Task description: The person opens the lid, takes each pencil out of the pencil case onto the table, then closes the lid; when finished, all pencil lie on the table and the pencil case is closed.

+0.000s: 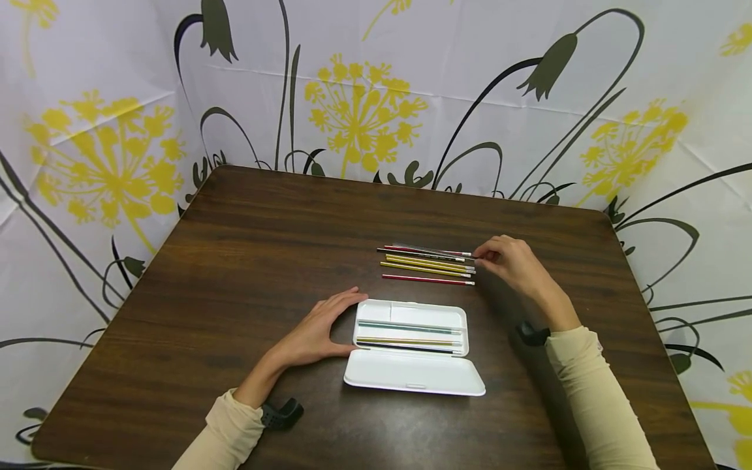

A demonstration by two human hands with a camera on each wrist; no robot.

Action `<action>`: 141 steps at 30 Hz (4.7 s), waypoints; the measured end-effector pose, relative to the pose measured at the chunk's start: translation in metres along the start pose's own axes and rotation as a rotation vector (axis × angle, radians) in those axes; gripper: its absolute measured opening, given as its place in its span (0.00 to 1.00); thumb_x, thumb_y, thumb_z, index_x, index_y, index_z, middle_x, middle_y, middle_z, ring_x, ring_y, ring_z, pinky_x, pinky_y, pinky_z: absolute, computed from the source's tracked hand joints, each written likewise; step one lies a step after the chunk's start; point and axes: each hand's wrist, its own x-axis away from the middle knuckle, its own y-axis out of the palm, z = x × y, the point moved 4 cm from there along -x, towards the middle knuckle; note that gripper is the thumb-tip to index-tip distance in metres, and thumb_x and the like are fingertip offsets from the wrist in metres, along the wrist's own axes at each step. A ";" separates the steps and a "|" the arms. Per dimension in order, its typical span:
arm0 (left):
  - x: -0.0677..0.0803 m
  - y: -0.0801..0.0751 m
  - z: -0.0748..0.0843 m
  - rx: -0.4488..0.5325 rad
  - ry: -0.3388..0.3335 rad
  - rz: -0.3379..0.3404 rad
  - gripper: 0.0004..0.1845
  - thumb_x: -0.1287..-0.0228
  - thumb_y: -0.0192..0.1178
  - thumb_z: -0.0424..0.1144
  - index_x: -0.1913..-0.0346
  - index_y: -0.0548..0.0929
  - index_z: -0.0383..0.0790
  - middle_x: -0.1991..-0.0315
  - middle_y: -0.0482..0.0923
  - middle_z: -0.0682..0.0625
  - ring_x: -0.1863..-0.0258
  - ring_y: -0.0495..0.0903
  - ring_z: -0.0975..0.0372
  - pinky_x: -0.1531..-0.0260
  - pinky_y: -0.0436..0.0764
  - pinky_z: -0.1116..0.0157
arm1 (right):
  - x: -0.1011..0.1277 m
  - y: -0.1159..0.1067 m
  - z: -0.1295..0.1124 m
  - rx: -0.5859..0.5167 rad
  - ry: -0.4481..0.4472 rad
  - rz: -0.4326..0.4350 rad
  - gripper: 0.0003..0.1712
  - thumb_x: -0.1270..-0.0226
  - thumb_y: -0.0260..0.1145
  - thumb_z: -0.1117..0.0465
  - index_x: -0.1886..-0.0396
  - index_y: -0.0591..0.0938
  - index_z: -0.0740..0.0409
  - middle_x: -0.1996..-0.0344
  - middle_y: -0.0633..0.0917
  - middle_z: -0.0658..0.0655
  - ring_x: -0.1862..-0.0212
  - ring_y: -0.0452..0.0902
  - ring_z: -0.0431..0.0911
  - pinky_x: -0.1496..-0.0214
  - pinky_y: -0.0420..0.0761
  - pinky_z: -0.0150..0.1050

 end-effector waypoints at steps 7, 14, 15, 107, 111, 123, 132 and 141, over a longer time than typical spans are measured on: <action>0.000 -0.001 0.001 0.002 0.003 -0.002 0.49 0.49 0.73 0.58 0.25 0.62 0.50 0.26 0.57 0.48 0.26 0.50 0.59 0.38 0.56 0.43 | -0.006 0.001 0.003 -0.008 -0.007 -0.016 0.08 0.44 0.74 0.71 0.64 0.87 0.60 0.68 0.85 0.51 0.66 0.78 0.44 0.66 0.77 0.41; 0.000 -0.001 0.001 0.002 0.001 -0.003 0.49 0.49 0.73 0.57 0.25 0.62 0.50 0.26 0.57 0.47 0.26 0.51 0.58 0.38 0.56 0.43 | -0.019 0.002 0.010 0.004 -0.018 -0.037 0.07 0.44 0.74 0.71 0.65 0.87 0.61 0.69 0.85 0.52 0.67 0.78 0.44 0.66 0.77 0.40; 0.000 -0.001 0.001 0.001 0.000 -0.003 0.49 0.49 0.74 0.57 0.25 0.62 0.49 0.26 0.57 0.47 0.26 0.51 0.58 0.38 0.56 0.43 | -0.021 0.002 0.013 0.008 -0.013 -0.044 0.07 0.43 0.74 0.71 0.65 0.87 0.61 0.69 0.85 0.52 0.67 0.78 0.44 0.66 0.77 0.41; 0.000 0.001 0.000 -0.003 -0.004 0.004 0.49 0.50 0.75 0.54 0.26 0.63 0.49 0.26 0.58 0.47 0.26 0.51 0.59 0.38 0.57 0.43 | 0.047 0.019 -0.094 -0.215 0.065 -0.060 0.13 0.46 0.77 0.67 0.61 0.88 0.51 0.64 0.85 0.42 0.64 0.79 0.35 0.64 0.80 0.41; 0.000 0.000 0.001 -0.007 -0.006 0.003 0.49 0.49 0.74 0.55 0.26 0.63 0.48 0.26 0.58 0.47 0.26 0.52 0.59 0.38 0.57 0.43 | 0.060 0.032 -0.089 -0.280 0.081 -0.085 0.12 0.46 0.77 0.66 0.61 0.89 0.52 0.65 0.85 0.43 0.65 0.78 0.36 0.64 0.79 0.38; -0.001 0.000 0.001 -0.001 -0.018 0.001 0.49 0.49 0.75 0.55 0.26 0.63 0.48 0.26 0.58 0.47 0.26 0.52 0.58 0.38 0.56 0.42 | 0.077 0.048 -0.087 -0.245 0.090 -0.134 0.12 0.48 0.78 0.66 0.62 0.89 0.52 0.66 0.84 0.44 0.68 0.78 0.40 0.66 0.79 0.35; -0.001 0.001 -0.001 -0.004 -0.019 -0.004 0.49 0.49 0.74 0.56 0.25 0.62 0.50 0.26 0.57 0.48 0.26 0.51 0.59 0.38 0.56 0.42 | 0.079 0.050 -0.090 -0.112 0.041 -0.146 0.12 0.48 0.79 0.64 0.63 0.89 0.52 0.65 0.84 0.44 0.62 0.77 0.40 0.63 0.78 0.36; -0.001 0.002 -0.003 -0.011 -0.016 -0.001 0.49 0.49 0.74 0.56 0.25 0.63 0.50 0.26 0.57 0.48 0.26 0.51 0.59 0.38 0.56 0.42 | 0.079 0.054 -0.100 0.027 0.016 -0.166 0.09 0.47 0.78 0.63 0.66 0.89 0.51 0.67 0.85 0.43 0.65 0.73 0.39 0.65 0.76 0.35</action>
